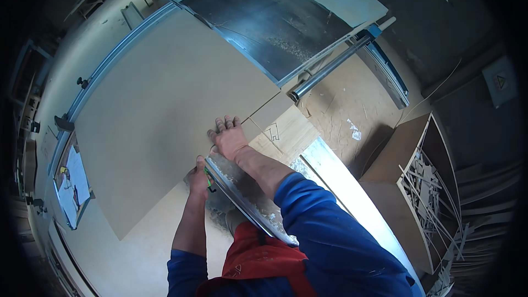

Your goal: Measuring and marking dimensions on a wooden board using a ruler and pen.

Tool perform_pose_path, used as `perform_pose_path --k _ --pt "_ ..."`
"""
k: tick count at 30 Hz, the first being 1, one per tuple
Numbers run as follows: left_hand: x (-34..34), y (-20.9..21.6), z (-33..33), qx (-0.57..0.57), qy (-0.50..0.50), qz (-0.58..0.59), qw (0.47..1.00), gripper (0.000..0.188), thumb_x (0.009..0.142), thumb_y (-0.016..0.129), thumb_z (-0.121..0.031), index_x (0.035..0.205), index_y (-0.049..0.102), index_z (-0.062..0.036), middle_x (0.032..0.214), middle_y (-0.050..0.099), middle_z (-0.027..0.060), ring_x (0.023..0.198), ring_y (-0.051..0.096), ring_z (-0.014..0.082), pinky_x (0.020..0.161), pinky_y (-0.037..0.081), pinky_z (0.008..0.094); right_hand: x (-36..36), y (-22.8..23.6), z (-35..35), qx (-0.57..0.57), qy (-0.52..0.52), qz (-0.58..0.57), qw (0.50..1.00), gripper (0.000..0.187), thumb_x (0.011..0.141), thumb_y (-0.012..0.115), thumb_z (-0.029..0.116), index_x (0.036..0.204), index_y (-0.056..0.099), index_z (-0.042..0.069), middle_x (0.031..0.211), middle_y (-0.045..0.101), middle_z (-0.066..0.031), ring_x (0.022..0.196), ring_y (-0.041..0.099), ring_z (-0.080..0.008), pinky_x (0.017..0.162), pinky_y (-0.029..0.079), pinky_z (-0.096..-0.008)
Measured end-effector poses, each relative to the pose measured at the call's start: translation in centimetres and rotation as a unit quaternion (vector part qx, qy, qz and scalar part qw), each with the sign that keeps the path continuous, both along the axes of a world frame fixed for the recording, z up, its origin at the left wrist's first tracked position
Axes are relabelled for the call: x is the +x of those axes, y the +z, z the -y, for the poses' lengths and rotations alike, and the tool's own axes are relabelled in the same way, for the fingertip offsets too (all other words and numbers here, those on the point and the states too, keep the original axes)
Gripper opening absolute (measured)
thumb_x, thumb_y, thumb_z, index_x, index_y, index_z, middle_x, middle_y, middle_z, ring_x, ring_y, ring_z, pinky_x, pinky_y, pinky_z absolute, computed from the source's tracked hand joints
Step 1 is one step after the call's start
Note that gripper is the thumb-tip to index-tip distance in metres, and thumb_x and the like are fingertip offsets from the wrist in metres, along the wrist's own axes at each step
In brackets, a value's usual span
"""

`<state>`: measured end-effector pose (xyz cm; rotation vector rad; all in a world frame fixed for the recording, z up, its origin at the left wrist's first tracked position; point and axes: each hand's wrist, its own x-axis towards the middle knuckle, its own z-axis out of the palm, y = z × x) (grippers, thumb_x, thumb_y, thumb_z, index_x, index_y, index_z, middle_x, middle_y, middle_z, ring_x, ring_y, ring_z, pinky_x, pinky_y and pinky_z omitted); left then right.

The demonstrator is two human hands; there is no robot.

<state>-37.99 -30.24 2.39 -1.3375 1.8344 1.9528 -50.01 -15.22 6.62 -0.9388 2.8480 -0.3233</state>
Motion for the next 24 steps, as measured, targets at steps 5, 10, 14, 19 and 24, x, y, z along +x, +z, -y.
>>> perform_pose_path --k 5,10,14,19,24 --pt "-7.8 1.1 4.0 -0.004 -0.011 -0.024 1.000 0.051 0.102 0.061 -0.054 0.107 0.064 -0.0031 0.079 0.055 0.0011 0.058 0.051 0.0129 0.053 0.047 0.0311 -7.4 0.2 4.1 0.009 -0.017 -0.009 1.000 0.071 0.079 0.075 0.055 0.141 0.064 0.023 0.158 0.046 -0.0230 0.146 0.043 -0.0450 0.121 0.029 -0.0609" --pt "-14.3 0.3 9.2 0.035 -0.024 0.007 0.999 0.055 0.101 0.064 -0.053 0.119 0.065 -0.0013 0.100 0.067 0.0068 0.082 0.065 0.0166 0.061 0.054 0.0346 -14.1 0.0 8.6 0.026 -0.023 0.016 0.999 0.073 0.077 0.076 0.056 0.142 0.063 0.024 0.157 0.047 -0.0230 0.145 0.045 -0.0445 0.121 0.030 -0.0602" --pt "-19.5 -0.7 13.2 0.047 0.001 -0.020 0.999 0.061 0.099 0.065 -0.056 0.115 0.065 0.0023 0.094 0.067 0.0076 0.071 0.065 0.0175 0.051 0.053 0.0321 -19.6 0.0 12.9 0.029 -0.020 0.030 0.999 0.072 0.077 0.077 0.056 0.141 0.064 0.025 0.156 0.048 -0.0219 0.145 0.045 -0.0439 0.121 0.030 -0.0590" --pt "-27.5 0.7 18.2 0.064 0.020 -0.038 0.997 0.051 0.103 0.065 -0.045 0.125 0.064 0.0004 0.109 0.069 0.0077 0.089 0.066 0.0165 0.069 0.054 0.0326 -27.6 0.4 18.1 0.022 -0.027 0.033 0.999 0.072 0.077 0.077 0.056 0.141 0.064 0.025 0.157 0.048 -0.0203 0.147 0.043 -0.0426 0.122 0.029 -0.0580" --pt "-35.1 1.1 24.5 0.048 0.022 -0.038 0.998 0.050 0.103 0.065 -0.044 0.125 0.063 0.0011 0.111 0.069 0.0079 0.091 0.065 0.0165 0.074 0.054 0.0333 -35.5 1.4 24.1 0.023 -0.028 0.040 0.999 0.072 0.078 0.077 0.055 0.142 0.063 0.026 0.158 0.047 -0.0200 0.148 0.042 -0.0415 0.122 0.028 -0.0571"
